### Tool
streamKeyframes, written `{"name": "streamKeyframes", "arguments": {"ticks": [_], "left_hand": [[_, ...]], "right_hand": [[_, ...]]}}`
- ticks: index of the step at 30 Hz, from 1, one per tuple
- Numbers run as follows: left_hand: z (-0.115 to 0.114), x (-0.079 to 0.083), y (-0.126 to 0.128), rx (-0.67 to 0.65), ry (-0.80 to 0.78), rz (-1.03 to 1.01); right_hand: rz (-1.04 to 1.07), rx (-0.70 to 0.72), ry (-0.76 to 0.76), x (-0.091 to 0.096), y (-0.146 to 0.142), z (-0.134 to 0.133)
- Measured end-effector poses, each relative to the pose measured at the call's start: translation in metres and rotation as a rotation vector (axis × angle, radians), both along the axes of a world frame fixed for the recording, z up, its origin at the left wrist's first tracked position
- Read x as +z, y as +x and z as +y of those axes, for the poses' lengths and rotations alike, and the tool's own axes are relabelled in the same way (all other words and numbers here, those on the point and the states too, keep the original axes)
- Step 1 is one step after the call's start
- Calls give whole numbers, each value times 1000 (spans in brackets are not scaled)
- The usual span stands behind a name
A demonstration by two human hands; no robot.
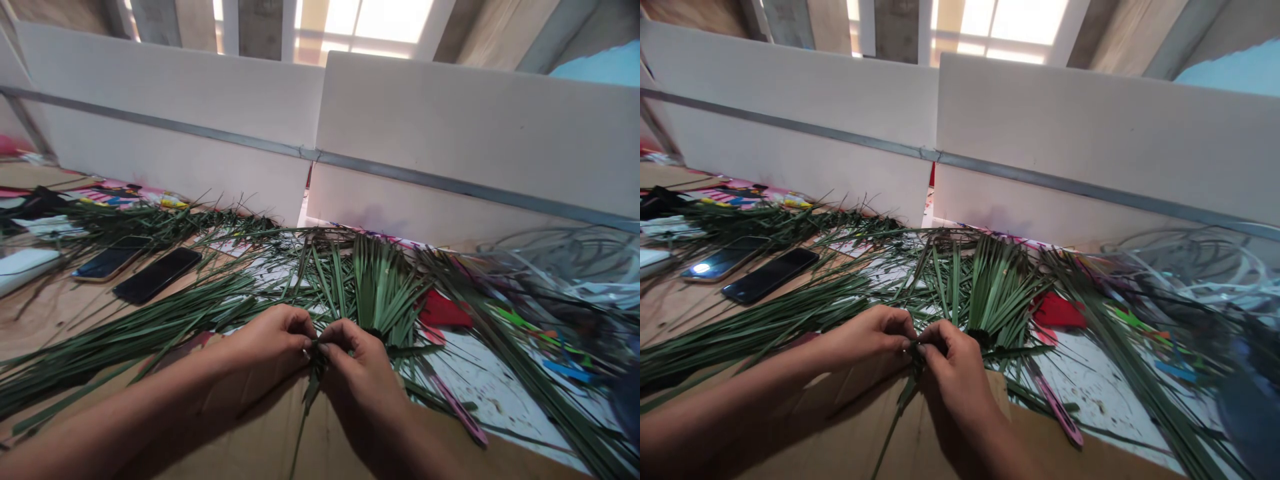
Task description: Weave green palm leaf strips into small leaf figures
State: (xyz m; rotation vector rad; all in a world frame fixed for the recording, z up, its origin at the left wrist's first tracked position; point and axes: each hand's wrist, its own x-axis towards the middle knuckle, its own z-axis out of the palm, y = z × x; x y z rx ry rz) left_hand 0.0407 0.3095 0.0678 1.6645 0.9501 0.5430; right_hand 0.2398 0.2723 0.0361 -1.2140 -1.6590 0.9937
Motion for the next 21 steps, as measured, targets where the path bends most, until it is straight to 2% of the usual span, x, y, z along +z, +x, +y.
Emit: {"name": "streamKeyframes", "arguments": {"ticks": [7,14,18,21], "left_hand": [[-1,5,0,-33,-11,-11],[-5,-4,6,128,157,83],[0,-6,3,175,183,81],[1,-5,2,185,190,97]], "right_hand": [[27,6,20,4,2,-1],[45,-35,41,8,0,0],[-28,-88,24,7,2,3],[-65,-64,28,6,3,5]]}}
